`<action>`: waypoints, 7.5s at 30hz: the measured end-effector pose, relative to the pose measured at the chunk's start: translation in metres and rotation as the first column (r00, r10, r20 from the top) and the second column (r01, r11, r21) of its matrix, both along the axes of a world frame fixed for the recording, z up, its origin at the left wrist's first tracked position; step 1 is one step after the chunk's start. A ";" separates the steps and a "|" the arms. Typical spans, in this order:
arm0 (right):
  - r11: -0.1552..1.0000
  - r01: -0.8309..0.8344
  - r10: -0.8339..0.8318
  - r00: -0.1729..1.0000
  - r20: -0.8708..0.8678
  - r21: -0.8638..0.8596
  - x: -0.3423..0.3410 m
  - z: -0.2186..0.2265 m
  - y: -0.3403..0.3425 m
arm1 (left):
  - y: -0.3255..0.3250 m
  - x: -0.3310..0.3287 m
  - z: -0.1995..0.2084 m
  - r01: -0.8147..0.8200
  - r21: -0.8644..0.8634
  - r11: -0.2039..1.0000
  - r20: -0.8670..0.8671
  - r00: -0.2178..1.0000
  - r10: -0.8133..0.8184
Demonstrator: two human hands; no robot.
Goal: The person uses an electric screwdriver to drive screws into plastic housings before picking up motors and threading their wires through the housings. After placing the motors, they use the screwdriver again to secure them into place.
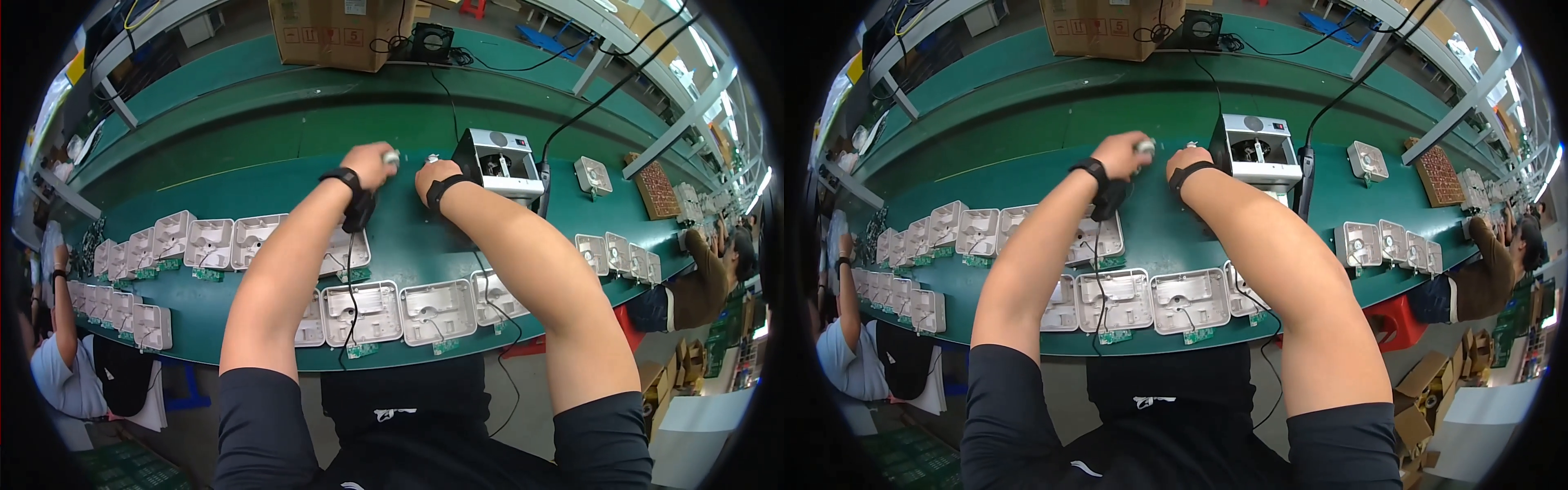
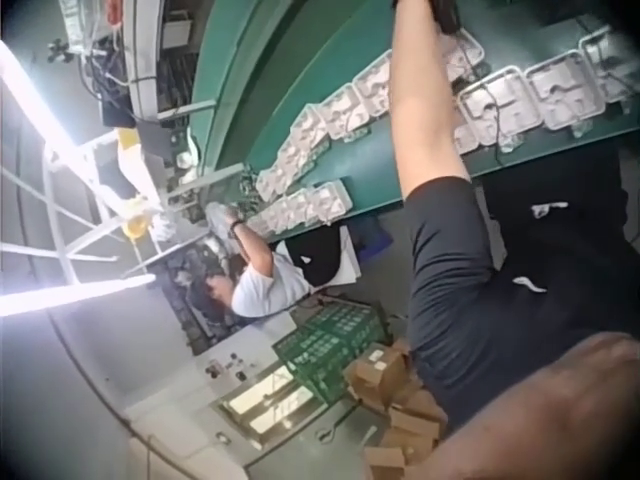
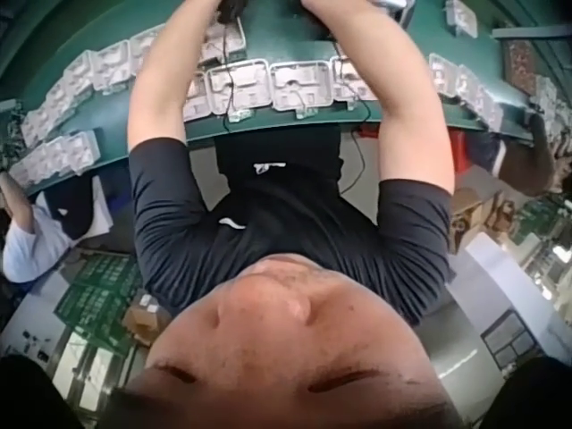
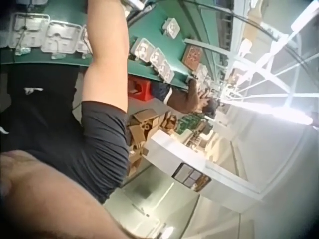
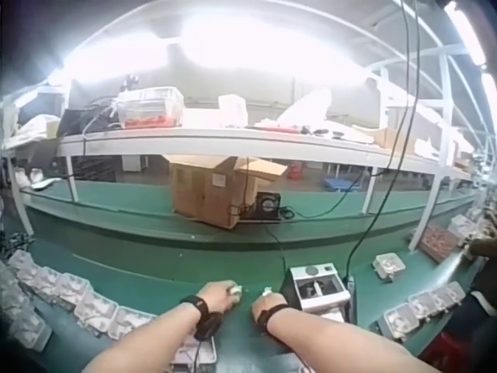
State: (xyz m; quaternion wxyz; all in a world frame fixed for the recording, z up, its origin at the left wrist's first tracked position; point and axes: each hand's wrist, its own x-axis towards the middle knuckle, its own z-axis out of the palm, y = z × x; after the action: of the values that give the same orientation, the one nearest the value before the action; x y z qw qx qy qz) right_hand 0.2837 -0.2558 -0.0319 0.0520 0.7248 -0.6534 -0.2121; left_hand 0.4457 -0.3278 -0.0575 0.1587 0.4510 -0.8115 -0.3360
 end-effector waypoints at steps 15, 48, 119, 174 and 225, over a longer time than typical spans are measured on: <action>0.952 0.281 -0.210 0.884 0.417 -0.117 0.007 -0.021 0.042 | 0.152 0.096 0.068 0.648 0.491 0.583 -0.785 0.039 0.618; 0.983 0.078 0.180 -0.209 0.961 -0.167 -0.030 0.033 0.295 | 0.331 -0.006 -0.011 0.800 0.545 0.253 -0.703 0.271 0.657; 0.847 -0.386 0.532 0.622 0.574 -0.366 0.007 0.035 0.328 | 0.384 0.041 -0.003 0.034 0.182 0.983 -0.593 0.801 0.083; 0.827 -0.413 0.562 0.584 0.586 -0.382 -0.006 -0.006 0.247 | 0.355 0.019 -0.037 -0.008 0.117 0.993 -0.062 0.998 0.015; 0.810 -0.187 0.577 0.078 0.813 -0.556 0.085 -0.009 0.289 | 0.403 0.126 -0.020 0.149 0.681 0.717 -0.708 0.388 0.591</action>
State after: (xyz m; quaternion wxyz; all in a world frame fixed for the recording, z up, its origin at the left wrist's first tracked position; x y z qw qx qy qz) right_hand 0.3689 0.0337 -0.0409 -0.2012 0.8183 -0.3413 0.4163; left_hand 0.5719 0.0749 -0.0773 0.4461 0.3355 -0.3478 -0.7533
